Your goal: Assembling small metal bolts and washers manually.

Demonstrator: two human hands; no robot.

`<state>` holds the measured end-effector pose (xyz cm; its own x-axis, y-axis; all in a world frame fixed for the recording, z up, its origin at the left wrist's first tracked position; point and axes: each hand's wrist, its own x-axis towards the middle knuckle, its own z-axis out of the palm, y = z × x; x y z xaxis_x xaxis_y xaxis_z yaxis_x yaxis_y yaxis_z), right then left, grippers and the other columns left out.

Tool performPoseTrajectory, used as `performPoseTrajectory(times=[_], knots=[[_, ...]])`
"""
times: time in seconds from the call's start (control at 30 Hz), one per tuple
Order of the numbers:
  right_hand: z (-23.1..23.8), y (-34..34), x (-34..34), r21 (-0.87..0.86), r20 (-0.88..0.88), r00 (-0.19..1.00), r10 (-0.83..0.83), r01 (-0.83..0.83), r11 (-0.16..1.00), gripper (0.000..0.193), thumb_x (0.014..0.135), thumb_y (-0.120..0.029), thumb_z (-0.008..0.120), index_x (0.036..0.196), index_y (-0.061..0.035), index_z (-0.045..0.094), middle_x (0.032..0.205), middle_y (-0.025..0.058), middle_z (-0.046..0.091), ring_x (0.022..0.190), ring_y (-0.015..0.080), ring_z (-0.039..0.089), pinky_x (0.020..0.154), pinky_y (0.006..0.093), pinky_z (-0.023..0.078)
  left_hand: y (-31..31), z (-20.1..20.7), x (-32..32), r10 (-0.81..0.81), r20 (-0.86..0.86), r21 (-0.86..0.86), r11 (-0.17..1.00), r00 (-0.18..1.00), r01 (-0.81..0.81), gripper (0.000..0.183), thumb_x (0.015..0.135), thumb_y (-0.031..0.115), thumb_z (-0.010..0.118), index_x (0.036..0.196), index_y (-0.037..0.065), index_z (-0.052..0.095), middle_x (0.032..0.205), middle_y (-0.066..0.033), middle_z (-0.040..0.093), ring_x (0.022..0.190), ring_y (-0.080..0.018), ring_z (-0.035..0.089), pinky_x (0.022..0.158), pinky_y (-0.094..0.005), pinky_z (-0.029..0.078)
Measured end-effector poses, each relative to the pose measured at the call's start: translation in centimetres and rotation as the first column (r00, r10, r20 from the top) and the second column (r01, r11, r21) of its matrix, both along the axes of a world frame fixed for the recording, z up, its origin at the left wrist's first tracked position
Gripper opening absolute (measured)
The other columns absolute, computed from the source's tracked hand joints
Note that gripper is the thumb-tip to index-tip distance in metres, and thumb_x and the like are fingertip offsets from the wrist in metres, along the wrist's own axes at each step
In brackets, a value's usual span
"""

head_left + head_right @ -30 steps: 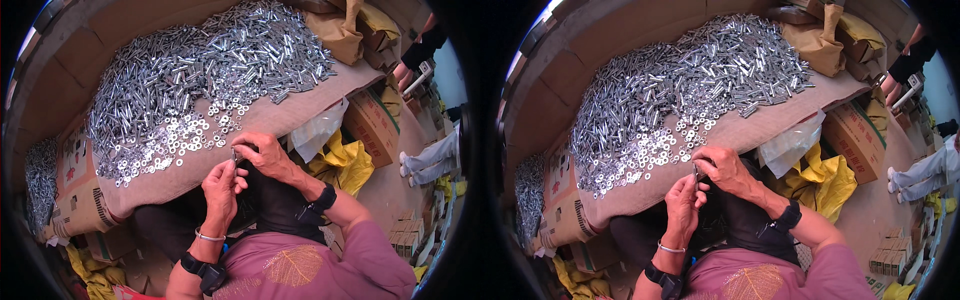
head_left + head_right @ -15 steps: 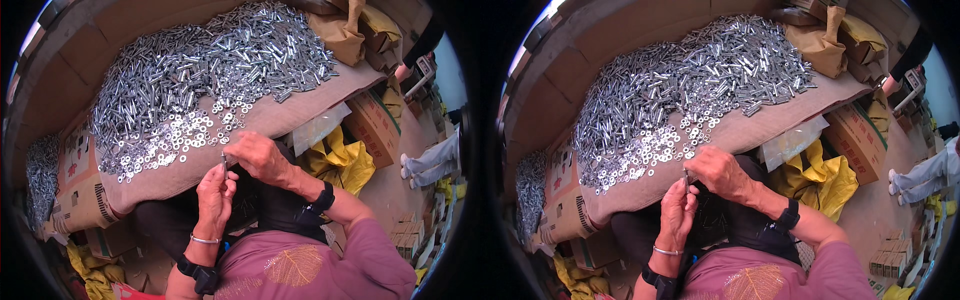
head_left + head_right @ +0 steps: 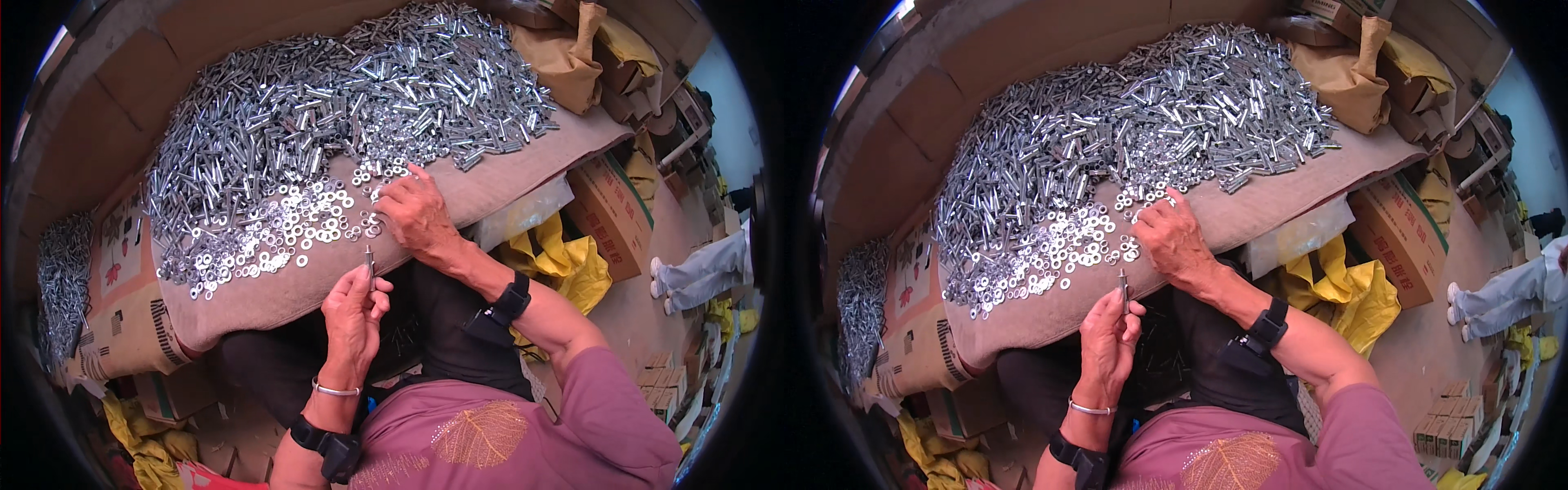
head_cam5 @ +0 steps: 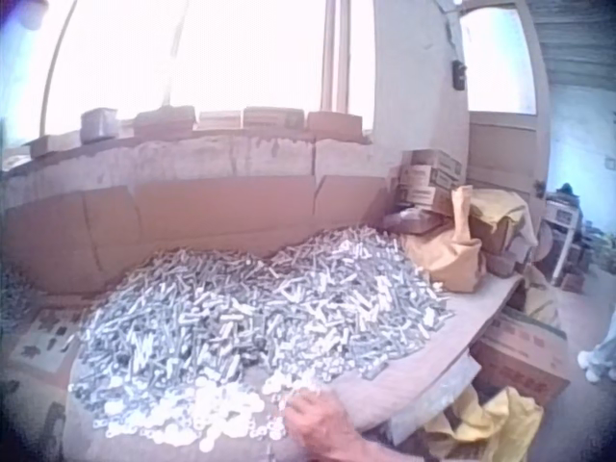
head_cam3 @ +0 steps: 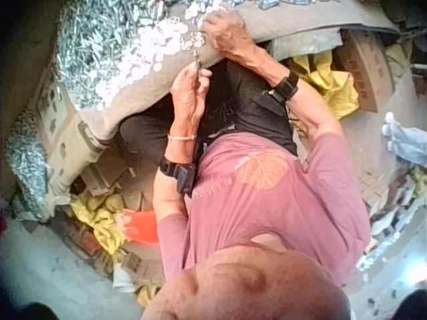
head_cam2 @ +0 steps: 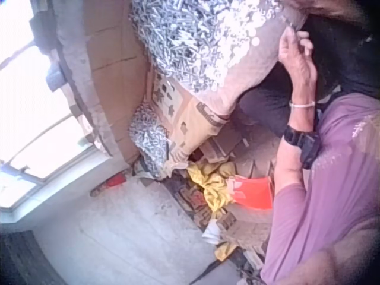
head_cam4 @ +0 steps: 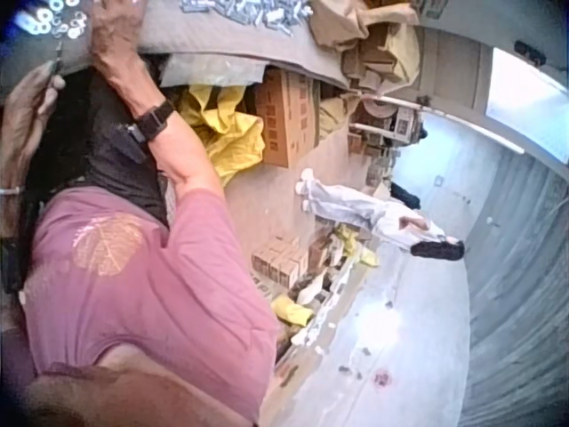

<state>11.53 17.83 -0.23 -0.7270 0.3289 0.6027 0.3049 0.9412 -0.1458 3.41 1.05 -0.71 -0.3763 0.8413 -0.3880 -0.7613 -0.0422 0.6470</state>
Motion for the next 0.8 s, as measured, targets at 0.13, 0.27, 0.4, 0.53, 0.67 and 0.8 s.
performPoseTrajectory(times=[0.13, 0.27, 0.4, 0.53, 0.67, 0.8], knots=[[0.6, -0.8, 1.7, -0.072, -0.067, 0.996, -0.052, 0.047, 0.996, 0.011, 0.074, -0.008, 0.059, 0.083, -0.0070, 0.064, 0.081, 0.0053, 0.060, 0.084, 0.0234, 0.058, 0.099, 0.0478, 0.035, 0.7, 0.4, 0.6, -0.015, -0.020, 0.006, 1.000, 1.000, 0.016, 0.023, 0.093, 0.018, 0.055, 0.104, -0.002, 0.055, 0.079, -0.0119, 0.062, 0.052, -0.0090, 0.047, 0.045, -0.0171, 0.032], [1.3, -1.8, 2.8, -0.207, -0.135, 0.989, -0.066, 0.037, 0.978, 0.009, 0.073, -0.006, 0.062, 0.082, -0.0058, 0.064, 0.077, 0.0078, 0.061, 0.080, 0.0248, 0.058, 0.089, 0.0404, 0.042, 1.4, 0.3, 1.1, -0.015, -0.025, 0.010, 1.000, 1.000, 0.015, 0.022, 0.093, 0.017, 0.056, 0.103, -0.002, 0.055, 0.078, -0.0124, 0.062, 0.052, -0.0097, 0.049, 0.044, -0.0173, 0.033], [1.7, -3.0, 3.8, -0.480, -0.234, 0.972, -0.021, -0.097, 0.872, 0.009, 0.075, -0.004, 0.062, 0.084, -0.0036, 0.064, 0.081, 0.0101, 0.064, 0.078, 0.0274, 0.060, 0.075, 0.0363, 0.047, 1.8, 0.5, 1.6, -0.026, -0.035, 0.043, 0.999, 0.999, 0.027, 0.023, 0.092, 0.017, 0.058, 0.099, -0.004, 0.056, 0.076, -0.0136, 0.063, 0.051, -0.0115, 0.055, 0.043, -0.0185, 0.038], [2.1, -3.9, 4.4, -0.555, -0.273, 0.961, -0.045, -0.119, 0.823, 0.011, 0.075, -0.004, 0.063, 0.086, -0.0029, 0.065, 0.084, 0.0108, 0.065, 0.080, 0.0289, 0.061, 0.071, 0.0367, 0.049, 1.8, 0.8, 1.9, -0.045, -0.079, 0.037, 0.998, 0.996, 0.048, 0.024, 0.091, 0.017, 0.059, 0.100, -0.005, 0.057, 0.076, -0.0135, 0.063, 0.051, -0.0113, 0.055, 0.043, -0.0182, 0.038], [2.8, -4.6, 4.3, -0.709, -0.272, 0.952, -0.137, -0.102, 0.698, 0.011, 0.078, -0.005, 0.063, 0.088, -0.0005, 0.065, 0.082, 0.0108, 0.065, 0.073, 0.0216, 0.062, 0.065, 0.0316, 0.049, 1.7, 1.0, 1.8, -0.037, -0.114, 0.042, 0.998, 0.993, 0.042, 0.025, 0.091, 0.018, 0.059, 0.100, -0.005, 0.057, 0.075, -0.0134, 0.063, 0.051, -0.0114, 0.055, 0.043, -0.0181, 0.038], [2.7, -4.8, 3.9, -0.825, -0.309, 0.932, -0.190, -0.163, 0.541, 0.012, 0.081, -0.007, 0.063, 0.089, 0.0012, 0.066, 0.080, 0.0103, 0.065, 0.069, 0.0152, 0.060, 0.059, 0.0280, 0.048, 1.6, 1.3, 1.5, -0.039, -0.137, 0.028, 0.999, 0.990, 0.044, 0.023, 0.092, 0.017, 0.057, 0.102, -0.004, 0.057, 0.075, -0.0133, 0.062, 0.050, -0.0112, 0.052, 0.042, -0.0175, 0.036]])
